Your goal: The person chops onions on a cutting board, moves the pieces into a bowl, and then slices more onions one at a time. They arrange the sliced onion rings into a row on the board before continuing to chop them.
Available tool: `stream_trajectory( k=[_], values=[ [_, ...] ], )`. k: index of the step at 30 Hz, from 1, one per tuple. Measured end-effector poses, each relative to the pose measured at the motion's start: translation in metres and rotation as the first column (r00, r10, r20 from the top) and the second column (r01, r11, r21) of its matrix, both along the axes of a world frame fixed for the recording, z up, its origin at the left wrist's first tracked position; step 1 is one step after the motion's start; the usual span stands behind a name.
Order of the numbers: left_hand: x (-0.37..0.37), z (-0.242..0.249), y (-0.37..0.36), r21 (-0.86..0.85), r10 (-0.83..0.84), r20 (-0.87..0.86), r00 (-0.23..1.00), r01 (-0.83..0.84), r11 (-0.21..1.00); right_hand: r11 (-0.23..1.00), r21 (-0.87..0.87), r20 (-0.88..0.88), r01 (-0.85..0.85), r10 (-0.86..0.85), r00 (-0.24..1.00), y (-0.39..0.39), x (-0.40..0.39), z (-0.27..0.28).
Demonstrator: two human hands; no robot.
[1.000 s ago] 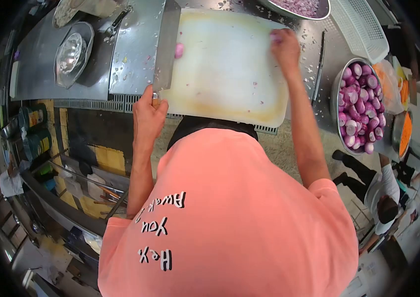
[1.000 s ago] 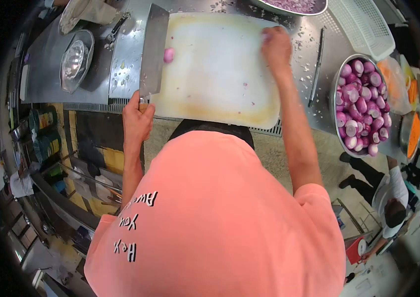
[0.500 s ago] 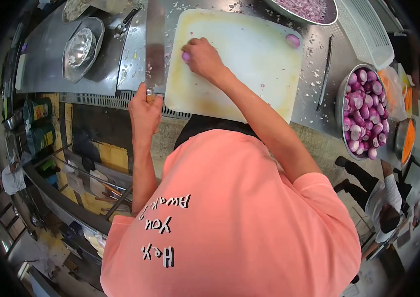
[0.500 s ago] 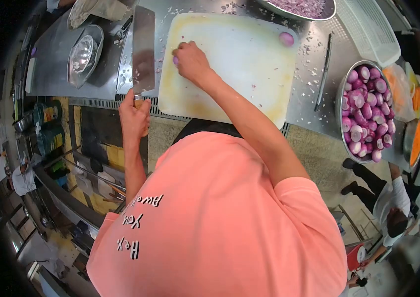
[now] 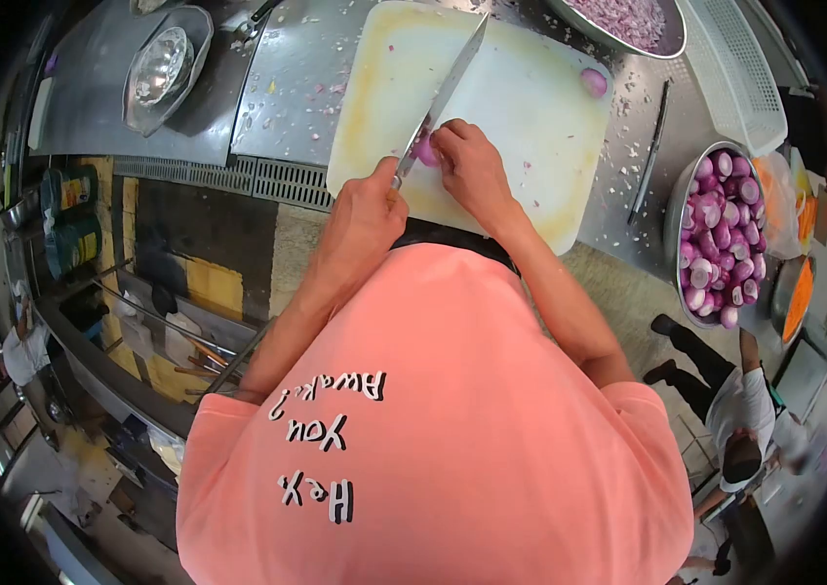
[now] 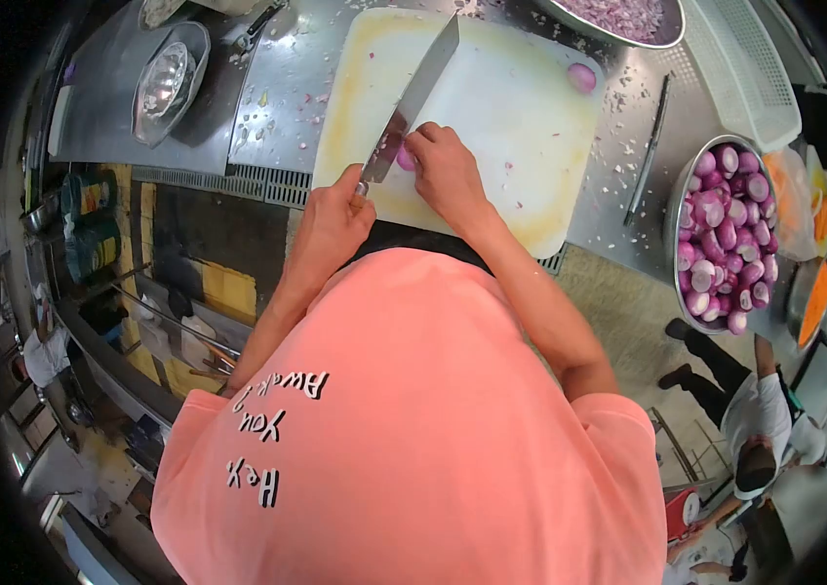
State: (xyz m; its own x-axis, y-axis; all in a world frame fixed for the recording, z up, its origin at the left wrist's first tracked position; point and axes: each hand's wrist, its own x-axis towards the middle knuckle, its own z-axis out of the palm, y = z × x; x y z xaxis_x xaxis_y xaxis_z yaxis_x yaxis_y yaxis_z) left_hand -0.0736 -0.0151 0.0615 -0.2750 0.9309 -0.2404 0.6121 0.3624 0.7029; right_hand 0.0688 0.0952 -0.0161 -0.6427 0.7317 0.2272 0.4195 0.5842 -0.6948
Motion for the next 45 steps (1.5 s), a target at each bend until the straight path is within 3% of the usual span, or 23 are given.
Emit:
stream_trajectory(
  k=[3,5,11,14,21,24,27,29,30,32,36,39,41,45],
  values=[
    [0.008,-0.012,0.012,-0.019,-0.012,-0.014,1.000,0.011,1.000,1.000,0.024,-0.003,0.018,-0.017,1.000,0.000,-0.002,0.001],
    [0.009,-0.045,0.030,0.105,-0.033,-0.062,0.998,0.039,0.994,0.999,0.021,-0.015,0.024,-0.024,1.000,-0.001,-0.001,-0.002],
    [0.014,0.003,0.022,-0.021,-0.030,0.002,1.000,0.030,0.999,0.997,0.055,-0.065,0.063,-0.059,0.996,-0.001,0.001,-0.009],
    [0.022,-0.032,0.028,0.047,-0.022,-0.050,0.998,0.024,0.999,0.998,0.036,-0.075,0.060,-0.057,0.996,-0.003,0.004,-0.014],
    [0.022,-0.005,0.025,-0.050,-0.035,-0.010,0.999,0.035,0.998,0.995,0.060,-0.168,0.082,-0.071,0.983,-0.003,0.006,-0.018],
    [0.026,-0.032,0.033,0.068,-0.040,-0.066,0.997,0.045,0.997,0.995,0.049,-0.188,0.085,-0.075,0.979,-0.004,0.007,-0.022],
    [0.025,-0.013,0.040,0.021,-0.056,-0.103,0.993,0.058,0.998,0.995,0.052,-0.204,0.086,-0.074,0.976,-0.005,0.010,-0.022],
    [0.027,0.009,0.028,-0.076,-0.044,-0.039,0.998,0.041,0.996,0.994,0.048,-0.231,0.101,-0.087,0.969,-0.004,0.008,-0.022],
    [0.028,-0.001,0.028,-0.080,-0.049,-0.041,0.998,0.046,0.996,0.995,0.027,-0.229,0.099,-0.091,0.969,-0.005,0.009,-0.023],
    [0.032,-0.033,0.028,0.036,-0.052,-0.082,0.995,0.055,0.998,0.995,0.004,-0.224,0.096,-0.093,0.970,-0.007,0.011,-0.025],
    [0.031,-0.016,0.039,0.058,-0.100,-0.122,0.988,0.107,0.993,0.995,0.018,-0.240,0.099,-0.092,0.966,-0.007,0.013,-0.029],
    [0.032,-0.005,0.028,-0.030,-0.085,-0.078,0.993,0.083,0.996,0.994,0.020,-0.263,0.110,-0.101,0.960,-0.007,0.011,-0.031],
    [0.033,-0.034,0.029,0.019,-0.092,-0.132,0.987,0.095,0.995,0.994,0.023,-0.265,0.110,-0.100,0.959,-0.008,0.013,-0.033],
    [0.028,-0.018,0.042,0.147,-0.073,-0.053,0.996,0.080,0.986,0.994,0.021,-0.235,0.106,-0.098,0.967,-0.005,0.018,-0.030]
  ],
)
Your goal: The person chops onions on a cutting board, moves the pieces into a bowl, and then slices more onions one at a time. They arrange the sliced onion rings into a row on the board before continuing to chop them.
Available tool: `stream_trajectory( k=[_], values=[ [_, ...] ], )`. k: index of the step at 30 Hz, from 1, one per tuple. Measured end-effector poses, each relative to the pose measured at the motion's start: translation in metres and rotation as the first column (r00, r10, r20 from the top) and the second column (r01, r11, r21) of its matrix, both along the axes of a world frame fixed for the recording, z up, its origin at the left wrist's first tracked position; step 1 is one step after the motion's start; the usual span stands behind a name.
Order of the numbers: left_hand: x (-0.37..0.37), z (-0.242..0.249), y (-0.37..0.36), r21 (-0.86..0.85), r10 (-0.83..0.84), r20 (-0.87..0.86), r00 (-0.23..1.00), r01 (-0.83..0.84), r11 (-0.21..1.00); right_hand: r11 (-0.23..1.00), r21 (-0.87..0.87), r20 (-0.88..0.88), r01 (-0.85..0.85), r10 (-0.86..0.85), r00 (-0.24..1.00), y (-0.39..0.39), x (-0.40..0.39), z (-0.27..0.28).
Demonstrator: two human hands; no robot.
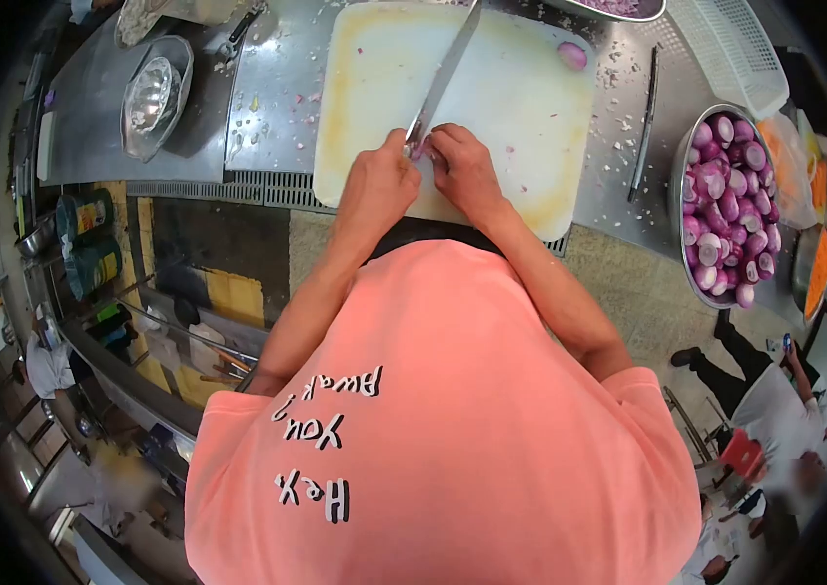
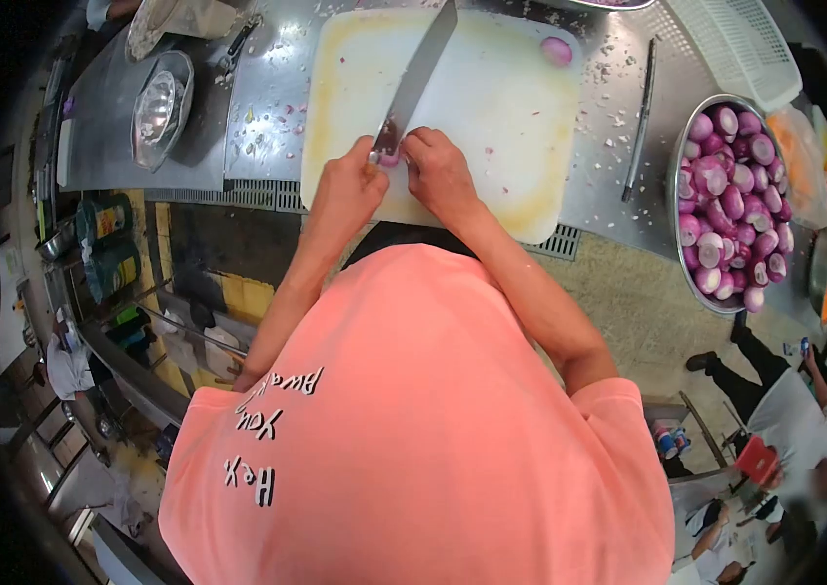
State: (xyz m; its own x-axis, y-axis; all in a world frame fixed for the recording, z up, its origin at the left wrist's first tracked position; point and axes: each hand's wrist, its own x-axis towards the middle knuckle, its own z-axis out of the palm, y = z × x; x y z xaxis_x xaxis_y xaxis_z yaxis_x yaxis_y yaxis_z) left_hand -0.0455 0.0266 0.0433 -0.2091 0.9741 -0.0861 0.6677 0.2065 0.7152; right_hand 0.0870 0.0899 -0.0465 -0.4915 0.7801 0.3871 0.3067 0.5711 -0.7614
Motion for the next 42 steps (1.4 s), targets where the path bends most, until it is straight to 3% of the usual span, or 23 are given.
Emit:
stream_trajectory(
  k=[2,4,6,8,11,15,17,18,21,24,26,28,29,31,32,33,34,37,40,42],
  values=[
    [-0.009,0.023,-0.005,-0.136,0.054,-0.001,0.999,-0.054,0.989,1.000,-0.027,0.022,-0.002,0.003,1.000,0.002,-0.004,0.005],
    [-0.020,0.031,-0.009,-0.094,0.068,0.013,0.998,-0.067,0.993,0.993,-0.026,0.085,0.115,-0.113,0.990,0.000,-0.014,0.014],
    [-0.031,0.027,-0.008,-0.085,0.136,-0.034,0.990,-0.138,0.987,0.995,-0.025,0.171,0.093,-0.088,0.981,-0.008,-0.029,0.028],
    [-0.045,0.003,-0.007,-0.112,0.147,0.028,0.989,-0.143,0.983,0.999,0.002,0.222,-0.037,0.036,0.974,-0.011,-0.038,0.023],
    [-0.050,-0.014,-0.006,-0.219,0.186,-0.047,0.981,-0.192,0.957,1.000,0.004,0.244,-0.007,0.005,0.970,0.013,-0.024,0.017],
    [-0.046,-0.010,-0.014,-0.252,0.217,0.025,0.976,-0.204,0.946,0.943,0.126,0.239,0.307,-0.329,0.914,0.094,0.045,0.008],
    [-0.047,-0.017,-0.015,-0.218,0.193,-0.039,0.980,-0.197,0.956,0.883,0.308,0.282,0.354,-0.440,0.853,0.127,0.075,0.008],
    [-0.046,-0.017,-0.015,-0.218,0.178,-0.024,0.984,-0.179,0.959,0.876,0.316,0.293,0.364,-0.455,0.841,0.131,0.081,0.009],
    [-0.046,-0.014,-0.014,-0.221,0.204,0.015,0.979,-0.195,0.955,0.861,0.344,0.296,0.375,-0.478,0.827,0.139,0.102,0.015],
    [-0.049,-0.017,-0.015,-0.241,0.217,-0.003,0.976,-0.212,0.947,0.893,0.325,0.250,0.312,-0.399,0.882,0.134,0.115,0.024],
    [-0.055,-0.030,-0.019,-0.177,0.193,0.028,0.981,-0.185,0.967,0.855,0.332,0.081,0.399,-0.447,0.891,0.131,0.142,0.049],
    [-0.056,-0.031,-0.021,-0.118,0.176,0.050,0.983,-0.170,0.978,0.766,0.406,0.141,0.497,-0.590,0.795,0.131,0.197,0.082],
    [-0.054,-0.025,-0.020,-0.177,0.193,0.040,0.980,-0.183,0.967,0.703,0.487,0.264,0.518,-0.684,0.680,0.122,0.223,0.107],
    [-0.053,-0.018,-0.020,-0.237,0.213,0.026,0.977,-0.201,0.950,0.743,0.340,0.580,0.577,-0.648,0.493,0.114,0.274,0.131],
    [-0.052,-0.017,-0.019,-0.243,0.203,0.025,0.979,-0.191,0.951,0.777,0.166,0.758,0.608,-0.495,0.426,0.112,0.289,0.138],
    [-0.052,-0.016,-0.018,-0.248,0.195,0.026,0.981,-0.182,0.951,0.909,0.123,0.773,0.399,-0.340,0.535,0.113,0.327,0.118],
    [-0.051,-0.017,-0.017,-0.246,0.205,0.024,0.978,-0.193,0.950,0.913,0.123,0.772,0.390,-0.335,0.540,0.114,0.336,0.111],
    [-0.050,-0.012,-0.018,-0.191,0.217,0.066,0.974,-0.201,0.961,0.879,0.191,0.813,0.436,-0.391,0.432,0.112,0.319,0.124],
    [-0.048,-0.002,-0.013,-0.290,0.256,0.059,0.965,-0.229,0.929,0.856,0.270,0.708,0.440,-0.486,0.512,0.112,0.331,0.121],
    [-0.049,-0.007,-0.013,-0.257,0.212,0.087,0.973,-0.184,0.949,0.778,0.278,0.685,0.563,-0.572,0.452,0.105,0.312,0.138]
  ],
)
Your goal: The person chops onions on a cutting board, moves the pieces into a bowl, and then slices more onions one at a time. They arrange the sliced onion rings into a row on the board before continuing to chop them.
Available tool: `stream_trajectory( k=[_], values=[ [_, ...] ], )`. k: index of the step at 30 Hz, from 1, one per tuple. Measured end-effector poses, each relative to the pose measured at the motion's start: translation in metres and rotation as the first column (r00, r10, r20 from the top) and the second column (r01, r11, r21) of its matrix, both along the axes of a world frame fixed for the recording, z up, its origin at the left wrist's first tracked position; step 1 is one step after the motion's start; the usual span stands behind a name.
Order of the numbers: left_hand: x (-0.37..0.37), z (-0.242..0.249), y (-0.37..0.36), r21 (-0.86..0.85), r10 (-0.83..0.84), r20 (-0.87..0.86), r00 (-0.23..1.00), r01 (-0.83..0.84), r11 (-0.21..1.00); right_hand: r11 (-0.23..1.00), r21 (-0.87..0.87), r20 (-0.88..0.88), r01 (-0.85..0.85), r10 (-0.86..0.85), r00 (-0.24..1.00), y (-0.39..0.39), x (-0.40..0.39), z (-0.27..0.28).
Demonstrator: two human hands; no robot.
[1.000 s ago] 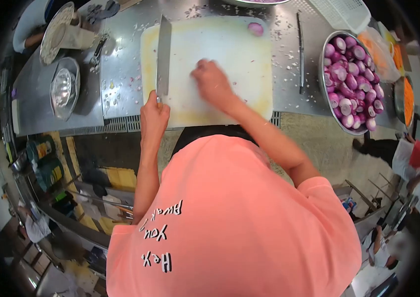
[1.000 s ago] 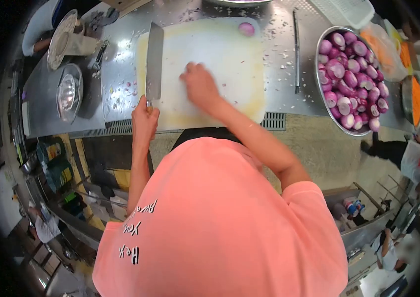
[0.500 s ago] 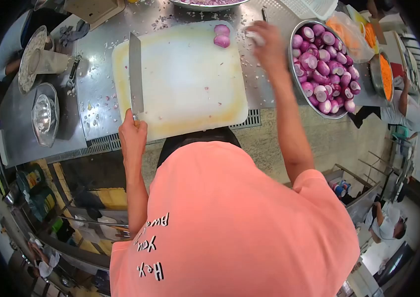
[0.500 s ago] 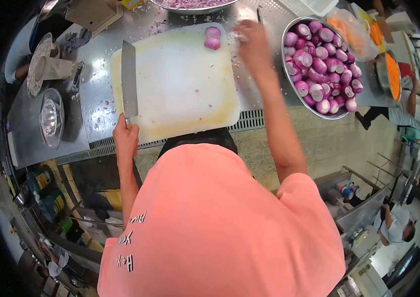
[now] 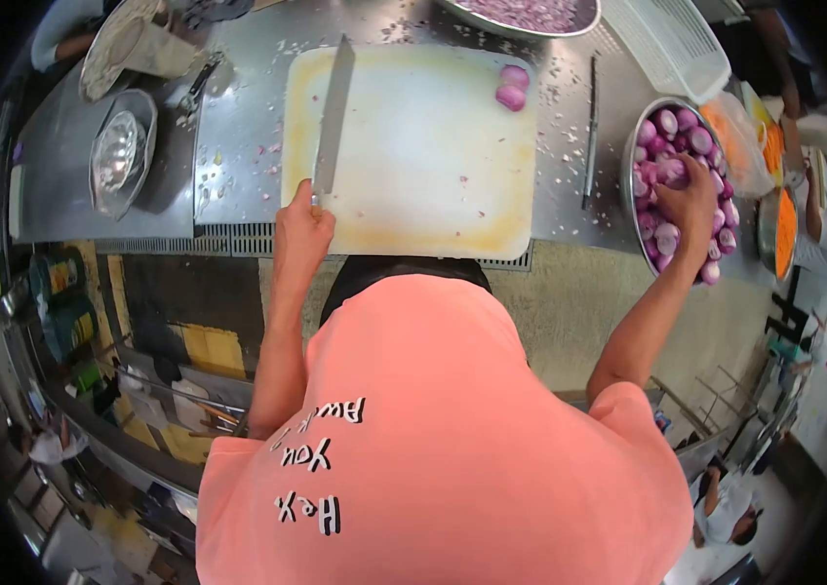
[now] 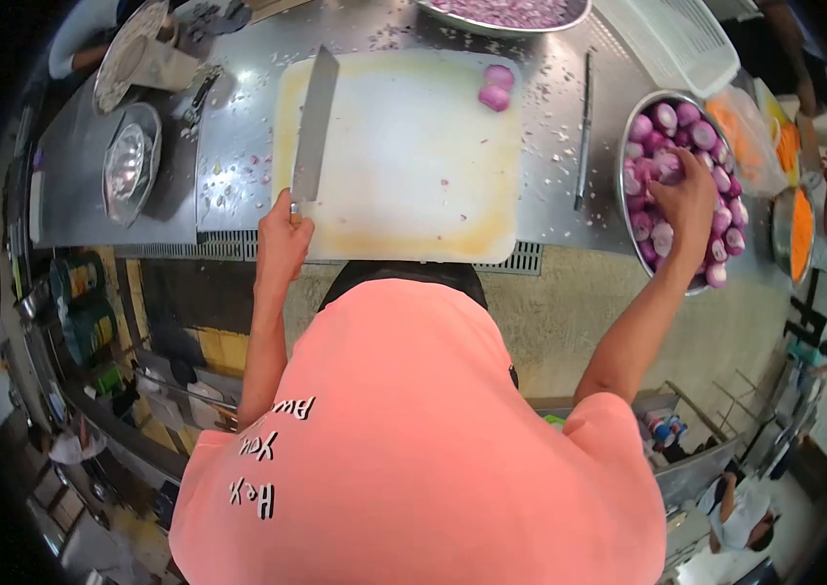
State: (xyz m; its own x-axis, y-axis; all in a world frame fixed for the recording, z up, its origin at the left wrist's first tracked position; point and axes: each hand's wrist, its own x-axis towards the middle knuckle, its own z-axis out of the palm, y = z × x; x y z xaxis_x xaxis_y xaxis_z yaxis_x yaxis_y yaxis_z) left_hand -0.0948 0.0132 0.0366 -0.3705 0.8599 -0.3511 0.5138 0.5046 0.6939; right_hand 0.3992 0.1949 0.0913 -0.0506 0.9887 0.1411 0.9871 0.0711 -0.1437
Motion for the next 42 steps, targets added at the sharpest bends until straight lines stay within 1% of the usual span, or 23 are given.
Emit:
stream_trajectory(
  k=[1,2,3,4,6,7,8,10,11,13,17,19,24,28,31,33,35,36,37,38,40,41,42],
  values=[
    [0.000,-0.002,0.001,-0.001,0.022,-0.006,1.000,-0.022,1.000,0.999,0.046,-0.082,0.002,0.002,0.997,-0.006,-0.016,0.010],
    [0.001,-0.003,0.001,0.029,0.004,-0.054,0.999,-0.002,1.000,0.999,0.042,-0.090,-0.016,0.020,0.996,-0.005,-0.040,0.007],
    [0.001,-0.003,-0.001,0.052,-0.021,-0.104,0.994,0.026,0.998,0.998,0.027,-0.338,-0.061,0.067,0.939,-0.008,-0.067,0.003],
    [0.003,-0.001,-0.002,0.046,-0.016,-0.112,0.994,0.022,0.999,0.995,0.024,-0.564,-0.101,0.097,0.820,-0.014,-0.097,0.000],
    [0.005,0.003,0.002,0.037,-0.026,-0.115,0.993,0.030,0.999,0.953,-0.217,-0.677,-0.211,0.009,0.736,-0.024,-0.177,-0.005],
    [0.004,0.002,0.002,0.039,-0.023,-0.117,0.993,0.028,0.999,0.934,-0.088,-0.679,-0.347,0.199,0.707,-0.021,-0.204,-0.041],
    [0.002,0.000,0.003,0.039,-0.027,-0.123,0.992,0.032,0.999,0.905,-0.104,-0.678,-0.413,0.240,0.695,-0.029,-0.238,-0.045],
    [-0.001,-0.003,0.003,0.042,-0.026,-0.131,0.991,0.032,0.999,0.887,0.049,-0.535,-0.459,0.412,0.738,-0.036,-0.288,-0.082],
    [-0.003,-0.003,0.003,0.051,-0.041,-0.136,0.990,0.048,0.998,0.884,0.053,-0.535,-0.465,0.418,0.734,-0.038,-0.303,-0.093],
    [-0.002,0.008,0.000,0.055,-0.047,-0.140,0.989,0.055,0.997,0.906,-0.133,-0.505,-0.403,0.288,0.814,-0.043,-0.324,-0.099],
    [0.008,0.044,-0.020,0.027,-0.108,-0.085,0.990,0.111,0.993,0.917,-0.138,-0.452,-0.374,0.278,0.848,-0.049,-0.309,-0.085],
    [0.012,0.054,-0.029,0.040,-0.138,-0.062,0.988,0.141,0.989,0.905,-0.048,-0.582,-0.422,0.318,0.748,-0.047,-0.304,-0.089],
    [0.017,0.059,-0.044,-0.025,-0.309,-0.083,0.947,0.308,0.951,0.878,0.096,-0.540,-0.469,0.442,0.717,-0.047,-0.316,-0.098],
    [0.026,0.044,-0.032,-0.100,-0.347,-0.165,0.923,0.334,0.937,0.866,0.171,-0.546,-0.470,0.480,0.687,-0.044,-0.317,-0.106],
    [0.032,0.004,0.000,-0.006,-0.321,-0.226,0.920,0.328,0.945,0.860,0.095,-0.591,-0.501,0.454,0.667,-0.042,-0.313,-0.105],
    [0.035,-0.010,0.024,0.173,-0.320,-0.209,0.924,0.357,0.918,0.852,0.107,-0.597,-0.513,0.468,0.652,-0.047,-0.312,-0.104],
    [0.027,-0.002,0.033,0.145,-0.303,-0.137,0.943,0.321,0.936,0.841,0.116,-0.598,-0.528,0.484,0.639,-0.052,-0.310,-0.104],
    [0.022,0.004,0.034,0.105,-0.290,-0.068,0.955,0.296,0.950,0.815,0.138,-0.633,-0.563,0.510,0.582,-0.056,-0.312,-0.105],
    [0.017,0.007,0.030,0.109,-0.285,-0.078,0.955,0.292,0.950,0.789,0.170,-0.668,-0.590,0.533,0.520,-0.058,-0.316,-0.105],
    [0.013,0.011,0.021,0.069,-0.251,-0.092,0.964,0.258,0.964,0.790,0.176,-0.672,-0.587,0.532,0.515,-0.061,-0.319,-0.106],
    [0.010,0.013,0.004,0.013,-0.230,-0.103,0.968,0.233,0.972,0.731,0.031,-0.515,-0.682,0.596,0.616,-0.078,-0.323,-0.103],
    [0.009,0.010,-0.001,0.019,-0.217,-0.110,0.970,0.220,0.975,0.754,-0.028,-0.485,-0.656,0.564,0.668,-0.087,-0.328,-0.101],
    [0.009,0.007,-0.005,0.027,-0.198,-0.114,0.974,0.202,0.979,0.754,-0.031,-0.487,-0.657,0.562,0.668,-0.090,-0.327,-0.099]
  ],
)
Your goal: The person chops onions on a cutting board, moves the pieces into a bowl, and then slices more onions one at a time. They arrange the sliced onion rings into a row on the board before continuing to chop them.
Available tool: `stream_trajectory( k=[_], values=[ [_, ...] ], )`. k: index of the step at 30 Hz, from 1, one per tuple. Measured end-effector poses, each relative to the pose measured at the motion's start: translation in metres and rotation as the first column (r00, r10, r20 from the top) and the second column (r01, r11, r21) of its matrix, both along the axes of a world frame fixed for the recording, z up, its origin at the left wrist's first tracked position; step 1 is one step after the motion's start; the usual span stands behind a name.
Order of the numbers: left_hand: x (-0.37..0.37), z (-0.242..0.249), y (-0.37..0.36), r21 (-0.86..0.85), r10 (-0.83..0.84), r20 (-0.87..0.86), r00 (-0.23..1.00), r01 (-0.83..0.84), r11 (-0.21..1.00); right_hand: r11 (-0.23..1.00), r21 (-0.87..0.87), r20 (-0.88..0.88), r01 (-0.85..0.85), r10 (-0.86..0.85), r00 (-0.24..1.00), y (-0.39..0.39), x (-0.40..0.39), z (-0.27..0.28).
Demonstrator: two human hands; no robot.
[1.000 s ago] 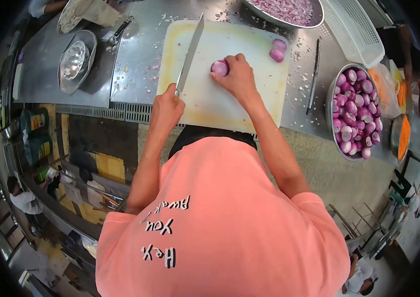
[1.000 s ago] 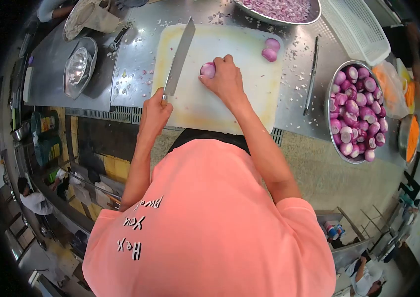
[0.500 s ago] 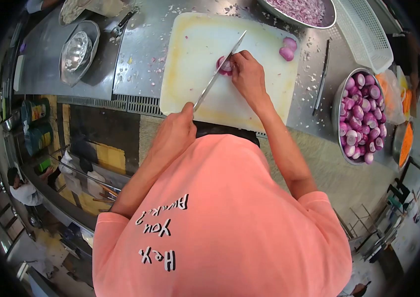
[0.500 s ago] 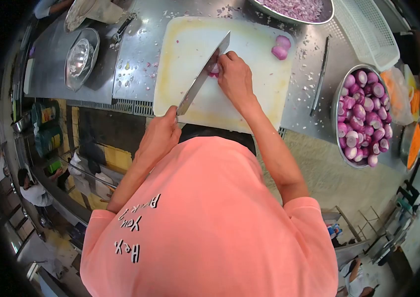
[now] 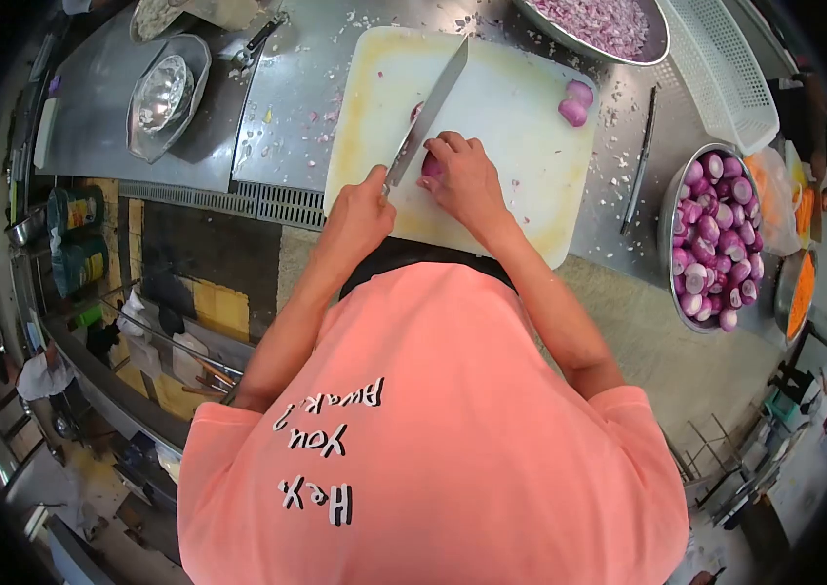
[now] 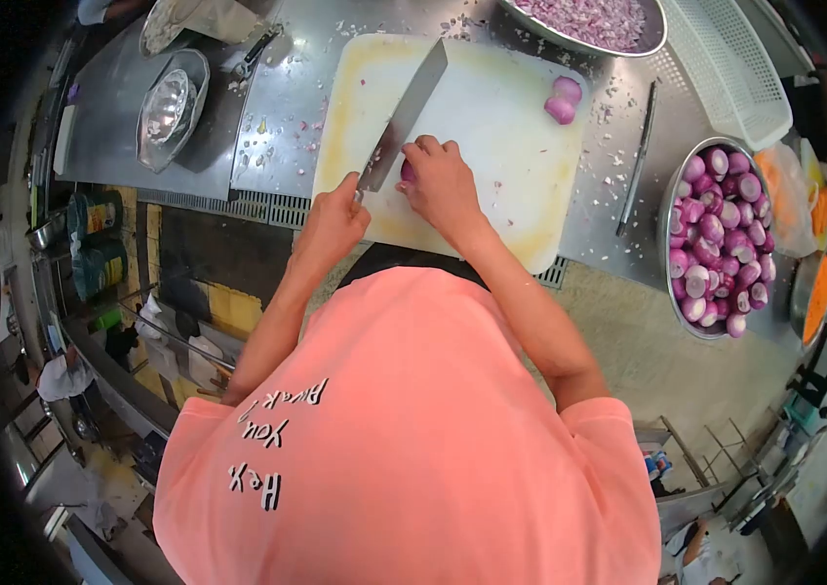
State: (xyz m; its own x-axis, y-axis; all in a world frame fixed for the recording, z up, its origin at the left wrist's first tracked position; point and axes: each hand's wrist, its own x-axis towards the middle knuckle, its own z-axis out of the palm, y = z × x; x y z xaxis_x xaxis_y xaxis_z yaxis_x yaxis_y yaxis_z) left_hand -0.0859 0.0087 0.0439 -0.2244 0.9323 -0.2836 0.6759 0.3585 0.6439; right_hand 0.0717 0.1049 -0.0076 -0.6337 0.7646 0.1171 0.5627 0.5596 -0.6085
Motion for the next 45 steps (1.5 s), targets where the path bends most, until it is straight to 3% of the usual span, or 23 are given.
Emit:
stream_trajectory(
  k=[2,4,9,12,15,18,20,21,23,25,29,32,37,41,45],
  values=[
    [0.005,-0.006,0.003,0.042,0.009,0.010,1.000,-0.010,0.999,0.994,-0.056,-0.037,0.089,-0.092,0.995,-0.004,-0.002,0.004],
    [0.009,0.001,0.002,0.082,0.022,0.023,0.999,-0.023,0.996,0.997,-0.020,-0.083,0.068,-0.069,0.994,-0.001,0.003,0.007],
    [0.016,0.035,-0.003,-0.002,-0.015,0.023,1.000,0.015,1.000,0.999,0.031,-0.160,-0.008,0.013,0.987,0.006,0.005,-0.001],
    [0.023,-0.013,0.014,0.126,-0.036,-0.049,0.998,0.041,0.991,0.998,0.063,-0.156,0.010,0.000,0.988,0.005,0.003,-0.004],
    [0.021,-0.007,0.037,0.146,-0.054,0.036,0.998,0.048,0.988,0.997,0.076,-0.157,0.030,-0.018,0.987,0.003,0.005,-0.008],
    [0.021,0.036,0.018,0.001,-0.054,0.051,0.997,0.054,0.999,0.993,0.094,-0.247,0.073,-0.048,0.968,0.003,0.004,-0.010],
    [0.026,0.023,0.015,-0.042,-0.032,0.056,0.998,0.035,0.999,0.994,0.066,-0.253,0.085,-0.066,0.965,-0.002,0.006,-0.013],
    [0.027,-0.003,0.020,0.037,-0.062,0.004,0.998,0.061,0.997,0.994,0.064,-0.253,0.087,-0.068,0.965,-0.003,0.007,-0.015],
    [0.028,-0.007,0.026,0.121,-0.084,-0.050,0.995,0.090,0.989,0.994,0.051,-0.298,0.100,-0.081,0.951,-0.002,0.007,-0.019],
    [0.028,0.022,0.035,-0.017,-0.071,0.042,0.997,0.072,0.997,0.994,0.046,-0.312,0.096,-0.077,0.947,-0.004,0.010,-0.018],
    [0.030,0.027,0.014,-0.058,-0.072,0.011,0.997,0.072,0.996,0.995,0.002,-0.369,0.101,-0.093,0.925,-0.006,0.009,-0.020],
    [0.036,-0.001,0.026,0.029,-0.096,-0.083,0.992,0.098,0.995,0.995,0.008,-0.412,0.101,-0.089,0.907,-0.006,0.009,-0.025],
    [0.033,0.041,0.015,-0.045,-0.105,-0.016,0.994,0.104,0.994,0.992,0.032,-0.425,0.120,-0.095,0.900,-0.007,0.009,-0.026],
    [0.036,-0.009,0.022,0.064,-0.108,-0.093,0.990,0.114,0.991,0.990,0.004,-0.463,0.140,-0.122,0.878,-0.010,0.008,-0.028],
    [0.036,0.023,0.025,0.038,-0.129,-0.058,0.990,0.131,0.991,0.991,0.018,-0.472,0.132,-0.108,0.875,-0.008,0.009,-0.032]
  ],
)
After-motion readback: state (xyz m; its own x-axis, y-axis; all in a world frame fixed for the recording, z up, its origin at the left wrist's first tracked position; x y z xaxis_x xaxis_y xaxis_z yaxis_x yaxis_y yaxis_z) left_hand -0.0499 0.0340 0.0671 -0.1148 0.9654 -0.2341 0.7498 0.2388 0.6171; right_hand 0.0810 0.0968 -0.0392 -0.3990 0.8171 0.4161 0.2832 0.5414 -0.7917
